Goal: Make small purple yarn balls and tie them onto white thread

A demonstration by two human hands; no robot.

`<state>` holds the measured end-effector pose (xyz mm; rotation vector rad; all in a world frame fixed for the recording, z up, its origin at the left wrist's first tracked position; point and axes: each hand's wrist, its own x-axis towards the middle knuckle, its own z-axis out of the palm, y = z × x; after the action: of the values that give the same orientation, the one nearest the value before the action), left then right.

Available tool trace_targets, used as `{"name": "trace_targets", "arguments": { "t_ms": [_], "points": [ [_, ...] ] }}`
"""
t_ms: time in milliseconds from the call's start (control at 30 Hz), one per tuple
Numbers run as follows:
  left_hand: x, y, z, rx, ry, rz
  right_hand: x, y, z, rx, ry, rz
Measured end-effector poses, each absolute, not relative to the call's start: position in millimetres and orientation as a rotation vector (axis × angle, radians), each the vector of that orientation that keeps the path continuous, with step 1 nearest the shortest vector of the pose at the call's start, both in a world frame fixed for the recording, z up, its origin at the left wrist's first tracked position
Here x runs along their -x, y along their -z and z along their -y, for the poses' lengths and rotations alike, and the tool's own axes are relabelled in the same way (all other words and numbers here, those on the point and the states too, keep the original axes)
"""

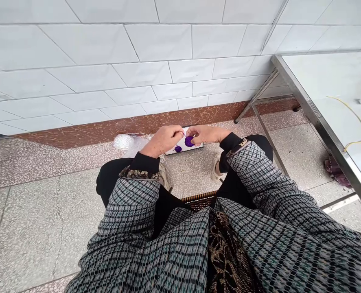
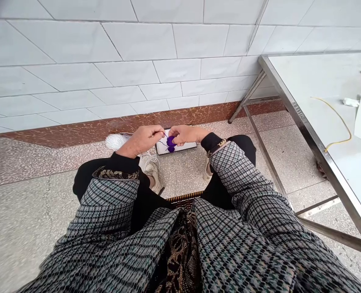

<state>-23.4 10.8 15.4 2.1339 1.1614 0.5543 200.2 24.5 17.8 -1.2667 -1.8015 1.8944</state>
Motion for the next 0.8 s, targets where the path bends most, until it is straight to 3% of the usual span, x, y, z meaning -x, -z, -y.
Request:
{"name": "trace_targets", "arguments": {
  "t_ms": [100, 267, 533, 667, 800],
  "points": [
    [29, -17, -13, -2.132, -0.563, -1.208, -205, -29, -25, 0.962, -2.05, 1.42],
    [16, -11, -7, -2.129, -0.462, -1.04, -205, -33, -32, 0.977, -1.771, 0.994],
    [12, -14, -4, -2.13, -0.458, -0.977, -194, -10, -30, 1.432, -1.617, 1.654],
    [23, -12, -11, -2.127, -0.525, -1.148, -200, -22, -24, 1.247, -1.888, 1.818],
    [24, -7, -14, -2.104, -0.543, -1.242, -205, -30, -25, 0.92, -2.033, 1.41]
  ]
}}
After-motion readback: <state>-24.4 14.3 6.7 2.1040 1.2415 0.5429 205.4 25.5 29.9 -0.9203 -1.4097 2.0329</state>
